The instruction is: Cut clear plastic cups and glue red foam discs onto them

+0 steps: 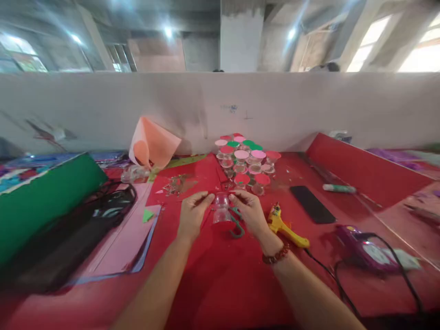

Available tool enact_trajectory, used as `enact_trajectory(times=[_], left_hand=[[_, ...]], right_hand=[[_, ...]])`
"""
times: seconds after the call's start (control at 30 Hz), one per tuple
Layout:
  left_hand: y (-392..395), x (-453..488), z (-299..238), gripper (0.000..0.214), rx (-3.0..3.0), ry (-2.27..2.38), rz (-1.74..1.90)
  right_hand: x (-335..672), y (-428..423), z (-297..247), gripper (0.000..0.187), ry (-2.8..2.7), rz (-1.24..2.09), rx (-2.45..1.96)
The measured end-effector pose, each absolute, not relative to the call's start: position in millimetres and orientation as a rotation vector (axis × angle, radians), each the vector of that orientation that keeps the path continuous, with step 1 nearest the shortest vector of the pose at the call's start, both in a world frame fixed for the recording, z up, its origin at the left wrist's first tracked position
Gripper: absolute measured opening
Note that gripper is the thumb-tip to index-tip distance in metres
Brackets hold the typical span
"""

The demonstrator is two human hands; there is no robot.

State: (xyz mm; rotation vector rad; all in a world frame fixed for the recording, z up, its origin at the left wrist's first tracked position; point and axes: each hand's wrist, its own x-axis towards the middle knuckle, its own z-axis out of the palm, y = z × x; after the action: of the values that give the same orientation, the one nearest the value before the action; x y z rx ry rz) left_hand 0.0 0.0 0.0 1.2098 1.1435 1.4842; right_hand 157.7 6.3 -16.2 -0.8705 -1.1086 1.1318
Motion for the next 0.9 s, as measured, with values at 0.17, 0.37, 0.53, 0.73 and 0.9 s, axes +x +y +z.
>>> enact_trajectory(times=[0.17,0.37,0.53,0.73,0.9], left_hand=[[-1.1,2.8,1.0,0.012,1.365,1.199,1.438],[-3.7,7.5,1.1,0.010,1.329,1.154,1.431],[-2.6,12.9,-1.6,0.017,0.864,0.973,1.492],[-5.1,18.3,0.5,0.026,0.718,0.873,1.432],[-3.8,18.2,1.4,0.028,0.590,0.821,1.495]], right_hand=[[157.6,3.1,-14.5,0.019,-1.174,1.138,-0.884],[156.3,4.8,-20.5,0.011,-1.186,1.066,-0.911],[152.8,1.8,-18.1,0.019,-1.093,1.141,-0.893],[155.3,2.0,-18.8,0.018,-1.095,1.038,-0.919],[151.6,1.5,-17.5,0.019,-1.056,1.119,-0.850]])
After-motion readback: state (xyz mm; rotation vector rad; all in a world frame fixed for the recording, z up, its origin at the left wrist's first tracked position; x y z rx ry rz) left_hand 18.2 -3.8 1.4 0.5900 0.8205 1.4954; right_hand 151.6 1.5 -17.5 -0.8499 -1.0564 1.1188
